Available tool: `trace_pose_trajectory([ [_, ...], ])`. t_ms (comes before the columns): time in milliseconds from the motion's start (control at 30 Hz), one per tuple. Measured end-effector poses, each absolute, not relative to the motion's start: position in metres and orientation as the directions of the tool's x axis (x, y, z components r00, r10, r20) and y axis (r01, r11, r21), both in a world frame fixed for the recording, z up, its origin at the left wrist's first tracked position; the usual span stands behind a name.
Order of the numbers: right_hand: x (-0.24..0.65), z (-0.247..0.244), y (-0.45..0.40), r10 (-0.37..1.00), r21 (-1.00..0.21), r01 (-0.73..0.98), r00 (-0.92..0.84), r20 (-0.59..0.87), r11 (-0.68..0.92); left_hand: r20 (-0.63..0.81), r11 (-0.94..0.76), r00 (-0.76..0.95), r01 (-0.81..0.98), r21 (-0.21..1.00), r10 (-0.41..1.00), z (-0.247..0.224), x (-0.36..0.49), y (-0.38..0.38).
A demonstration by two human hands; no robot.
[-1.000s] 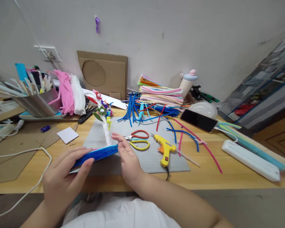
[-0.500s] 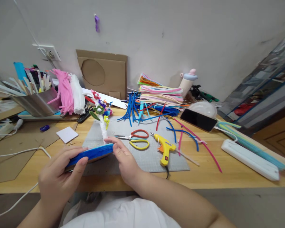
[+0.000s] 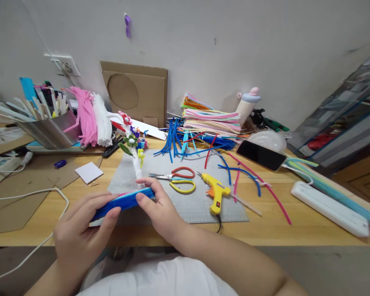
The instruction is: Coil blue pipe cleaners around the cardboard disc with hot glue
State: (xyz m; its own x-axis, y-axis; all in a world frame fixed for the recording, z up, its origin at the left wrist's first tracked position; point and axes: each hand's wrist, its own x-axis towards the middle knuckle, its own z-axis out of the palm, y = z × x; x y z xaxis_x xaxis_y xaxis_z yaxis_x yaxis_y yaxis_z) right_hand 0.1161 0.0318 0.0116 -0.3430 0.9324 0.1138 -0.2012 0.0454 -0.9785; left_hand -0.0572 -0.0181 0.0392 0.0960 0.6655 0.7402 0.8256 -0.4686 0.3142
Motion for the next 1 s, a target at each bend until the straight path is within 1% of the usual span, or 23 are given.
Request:
trace_pose_trajectory([
  [133,0.118,0.006,0.03,0.922,-0.98,-0.189,-0.365,0.129,0.063,0.742,-0.467,0.097,0.829,0.309,0.663,0.039,-0.055,-0.023],
  [267,0.129,0.002,0.024,0.931,-0.963,-0.266,-0.342,0.131,0.037,0.759,-0.478,0.141,0.844,0.244,0.636,0.039,-0.05,-0.031],
  [333,0.139,0.003,0.022,0.957,-0.96,-0.276,-0.268,0.114,0.038,0.765,-0.496,0.18,0.844,0.203,0.618,0.037,-0.048,-0.036],
  [433,0.157,0.006,0.021,0.989,-0.967,-0.249,-0.119,0.084,0.052,0.777,-0.535,0.242,0.833,0.141,0.581,0.036,-0.045,-0.041],
  [500,0.168,0.006,0.02,0.996,-0.971,-0.234,-0.056,0.065,0.05,0.778,-0.57,0.295,0.816,0.097,0.554,0.035,-0.045,-0.043],
  [600,0.18,0.0,0.015,0.997,-0.984,-0.176,-0.078,0.024,0.01,0.767,-0.62,0.356,0.781,0.069,0.534,0.035,-0.045,-0.046],
  [667,0.185,-0.004,0.011,0.986,-0.995,-0.103,-0.162,0.034,0.017,0.763,-0.63,0.373,0.775,0.057,0.528,0.035,-0.045,-0.048],
  [733,0.187,-0.005,0.006,0.961,-0.995,-0.006,-0.259,0.101,0.103,0.758,-0.629,0.385,0.776,0.043,0.527,0.035,-0.045,-0.049],
  [800,0.187,-0.002,0.004,0.918,-0.958,0.089,-0.32,0.232,0.273,0.761,-0.629,0.38,0.776,0.047,0.526,0.036,-0.044,-0.048],
  [900,0.185,0.005,0.004,0.807,-0.816,0.174,-0.359,0.469,0.552,0.769,-0.612,0.334,0.785,0.094,0.546,0.04,-0.043,-0.042],
  [933,0.184,0.007,0.005,0.758,-0.759,0.19,-0.385,0.526,0.623,0.764,-0.597,0.31,0.793,0.121,0.567,0.042,-0.042,-0.038],
  [1000,0.181,0.009,0.007,0.665,-0.656,0.207,-0.455,0.592,0.726,0.75,-0.557,0.261,0.813,0.169,0.608,0.045,-0.04,-0.03],
])
